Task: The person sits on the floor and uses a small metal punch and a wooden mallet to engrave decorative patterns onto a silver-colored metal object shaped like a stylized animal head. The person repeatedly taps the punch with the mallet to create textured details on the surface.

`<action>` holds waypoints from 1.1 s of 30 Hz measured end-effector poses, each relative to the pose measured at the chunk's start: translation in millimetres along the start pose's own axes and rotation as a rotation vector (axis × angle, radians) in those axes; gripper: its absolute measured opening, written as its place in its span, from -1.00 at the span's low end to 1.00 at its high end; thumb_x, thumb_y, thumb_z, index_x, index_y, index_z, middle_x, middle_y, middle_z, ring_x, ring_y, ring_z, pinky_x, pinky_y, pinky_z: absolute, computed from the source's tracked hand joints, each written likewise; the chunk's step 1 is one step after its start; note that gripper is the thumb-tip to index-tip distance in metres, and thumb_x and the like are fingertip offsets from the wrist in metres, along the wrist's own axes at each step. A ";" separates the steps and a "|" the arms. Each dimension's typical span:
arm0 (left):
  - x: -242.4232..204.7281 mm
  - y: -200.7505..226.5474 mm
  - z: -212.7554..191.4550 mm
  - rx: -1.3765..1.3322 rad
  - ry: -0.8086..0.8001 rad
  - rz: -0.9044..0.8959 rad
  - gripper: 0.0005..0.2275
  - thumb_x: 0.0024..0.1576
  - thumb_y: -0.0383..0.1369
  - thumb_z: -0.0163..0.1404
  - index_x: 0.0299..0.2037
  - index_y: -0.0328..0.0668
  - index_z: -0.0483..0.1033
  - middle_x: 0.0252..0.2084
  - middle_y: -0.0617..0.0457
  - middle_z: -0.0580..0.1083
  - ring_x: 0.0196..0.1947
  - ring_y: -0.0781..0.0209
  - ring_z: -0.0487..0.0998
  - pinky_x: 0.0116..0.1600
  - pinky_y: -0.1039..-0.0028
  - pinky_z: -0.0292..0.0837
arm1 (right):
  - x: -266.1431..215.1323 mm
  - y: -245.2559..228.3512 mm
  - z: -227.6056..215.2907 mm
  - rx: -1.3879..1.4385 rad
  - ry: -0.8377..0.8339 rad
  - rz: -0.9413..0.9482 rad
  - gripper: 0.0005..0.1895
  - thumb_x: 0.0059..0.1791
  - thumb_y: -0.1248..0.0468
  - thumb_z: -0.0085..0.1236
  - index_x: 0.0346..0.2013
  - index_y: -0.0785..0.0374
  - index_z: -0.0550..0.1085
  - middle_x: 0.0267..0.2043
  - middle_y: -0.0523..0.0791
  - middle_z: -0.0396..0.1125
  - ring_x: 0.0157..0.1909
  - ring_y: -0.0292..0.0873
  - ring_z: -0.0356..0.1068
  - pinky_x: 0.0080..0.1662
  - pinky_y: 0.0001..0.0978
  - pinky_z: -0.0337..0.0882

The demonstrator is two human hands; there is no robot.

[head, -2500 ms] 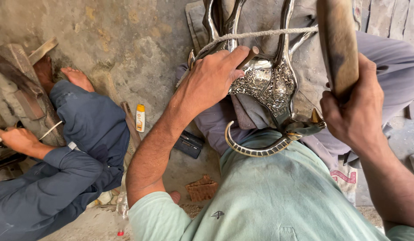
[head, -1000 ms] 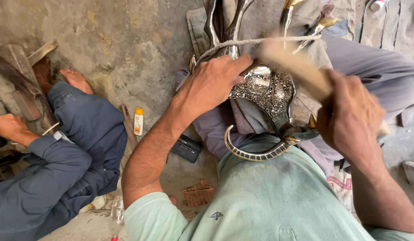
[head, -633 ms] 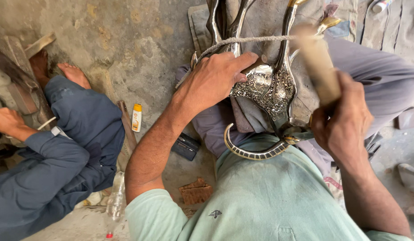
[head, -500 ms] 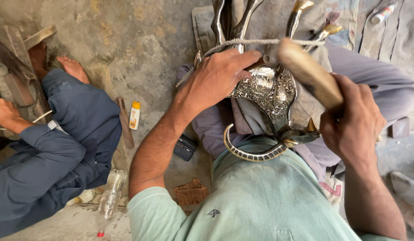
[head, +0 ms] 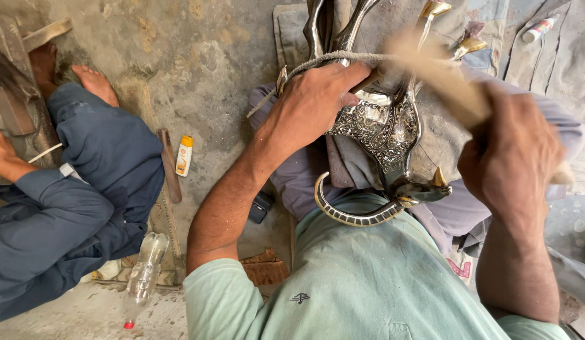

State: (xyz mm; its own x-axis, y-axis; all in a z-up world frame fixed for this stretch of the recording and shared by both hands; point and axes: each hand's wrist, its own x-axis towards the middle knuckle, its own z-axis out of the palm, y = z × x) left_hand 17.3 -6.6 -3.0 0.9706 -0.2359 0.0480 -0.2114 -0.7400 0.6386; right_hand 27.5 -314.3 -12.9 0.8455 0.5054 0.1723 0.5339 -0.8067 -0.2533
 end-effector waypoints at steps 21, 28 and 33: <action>-4.1 -2.0 10.2 -0.048 0.049 -0.046 -0.68 0.23 -0.64 0.01 0.16 -0.17 0.41 -0.19 -0.13 0.55 -0.16 0.02 0.70 -0.16 0.29 0.61 | 1.5 -14.1 3.4 0.233 -0.029 0.104 -0.58 0.04 0.46 0.07 0.22 0.39 0.37 -0.08 0.14 0.39 -0.11 0.16 0.43 -0.02 0.01 0.39; -45.1 -9.0 -2.9 -0.092 0.421 -0.004 -0.68 0.32 -0.46 0.13 0.22 -0.13 0.34 -0.04 -0.02 0.57 -0.07 0.14 0.68 0.00 0.38 0.67 | -20.0 20.2 12.4 0.283 -0.026 0.143 -0.58 -0.02 0.46 0.12 0.14 0.37 0.41 -0.12 0.09 0.43 -0.14 0.08 0.46 -0.02 -0.08 0.43; -74.9 -7.4 6.4 -0.284 0.525 -0.161 -0.61 0.34 -0.45 0.11 0.34 -0.19 0.30 0.00 -0.03 0.62 0.00 0.16 0.73 0.01 0.47 0.66 | -21.1 55.7 20.8 0.486 -0.010 0.147 -0.48 0.14 0.35 0.23 0.35 0.42 0.29 -0.13 0.09 0.42 -0.17 -0.06 0.49 -0.16 -0.31 0.48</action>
State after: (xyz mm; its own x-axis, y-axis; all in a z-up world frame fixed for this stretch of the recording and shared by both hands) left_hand -54.5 12.5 -16.2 0.9300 0.2601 0.2598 -0.0888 -0.5267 0.8454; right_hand 39.6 -363.6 -50.5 0.9109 0.4021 0.0928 0.3505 -0.6351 -0.6883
